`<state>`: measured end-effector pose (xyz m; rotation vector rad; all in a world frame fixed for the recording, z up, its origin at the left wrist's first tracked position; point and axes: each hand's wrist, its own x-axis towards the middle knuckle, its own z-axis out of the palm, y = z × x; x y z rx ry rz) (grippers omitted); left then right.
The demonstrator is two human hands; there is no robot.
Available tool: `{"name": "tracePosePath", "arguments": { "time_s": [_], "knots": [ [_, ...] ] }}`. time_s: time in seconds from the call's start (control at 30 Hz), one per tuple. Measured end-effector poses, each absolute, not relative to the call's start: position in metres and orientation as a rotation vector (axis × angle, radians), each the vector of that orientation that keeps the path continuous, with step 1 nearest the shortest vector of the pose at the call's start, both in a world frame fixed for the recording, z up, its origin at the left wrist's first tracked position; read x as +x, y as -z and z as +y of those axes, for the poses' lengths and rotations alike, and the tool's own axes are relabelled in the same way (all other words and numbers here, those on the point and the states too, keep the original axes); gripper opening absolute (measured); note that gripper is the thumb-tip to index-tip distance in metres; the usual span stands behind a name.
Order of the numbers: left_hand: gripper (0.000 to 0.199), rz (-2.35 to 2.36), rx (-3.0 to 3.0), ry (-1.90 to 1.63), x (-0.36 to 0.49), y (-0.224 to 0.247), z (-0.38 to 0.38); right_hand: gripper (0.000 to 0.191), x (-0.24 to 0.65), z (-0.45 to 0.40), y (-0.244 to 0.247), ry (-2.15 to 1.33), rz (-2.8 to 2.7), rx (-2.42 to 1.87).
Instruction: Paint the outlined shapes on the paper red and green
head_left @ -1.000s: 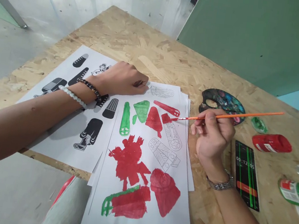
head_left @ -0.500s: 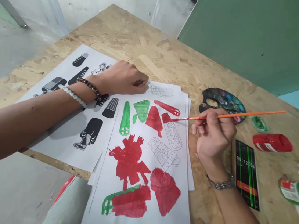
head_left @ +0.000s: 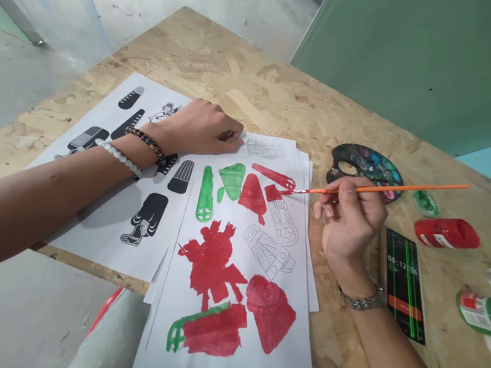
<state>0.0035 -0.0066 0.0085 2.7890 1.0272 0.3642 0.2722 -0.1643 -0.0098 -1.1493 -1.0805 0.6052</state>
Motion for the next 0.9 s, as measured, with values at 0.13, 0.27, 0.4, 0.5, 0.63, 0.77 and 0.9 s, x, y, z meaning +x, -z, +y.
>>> {"name": "tracePosePath", "arguments": {
  "time_s": [0.13,0.27,0.4,0.5,0.63,0.77,0.9],
  "knots": [
    [0.038,1.032,2.788,-0.360,0.0031,-0.0080,-0.0064,0.033,0.2716,-0.1645,0.0087,-0.614,-1.077,-1.141],
    [0.038,1.060,2.776,-0.347,0.0033,-0.0088,-0.0073,0.033,0.2717,-0.1645,0.0086,-0.605,-1.068,-1.163],
    [0.038,1.079,2.776,-0.341,0.0036,-0.0082,-0.0070,0.036,0.2723,-0.1638,0.0098,-0.605,-1.106,-1.174],
    [0.038,1.074,2.781,-0.338,0.0035,-0.0084,-0.0072,0.037,0.2725,-0.1635,0.0102,-0.596,-1.111,-1.169],
    [0.036,1.070,2.773,-0.314,0.0041,-0.0112,-0.0088,0.033,0.2728,-0.1631,0.0102,-0.618,-1.090,-1.163],
    [0.035,1.104,2.773,-0.277,0.0044,-0.0104,-0.0067,0.033,0.2727,-0.1627,0.0105,-0.635,-1.067,-1.146],
    [0.036,1.064,2.799,-0.339,0.0017,-0.0035,-0.0007,0.031,0.2723,-0.1631,0.0098,-0.649,-1.054,-1.148]
  ]
}}
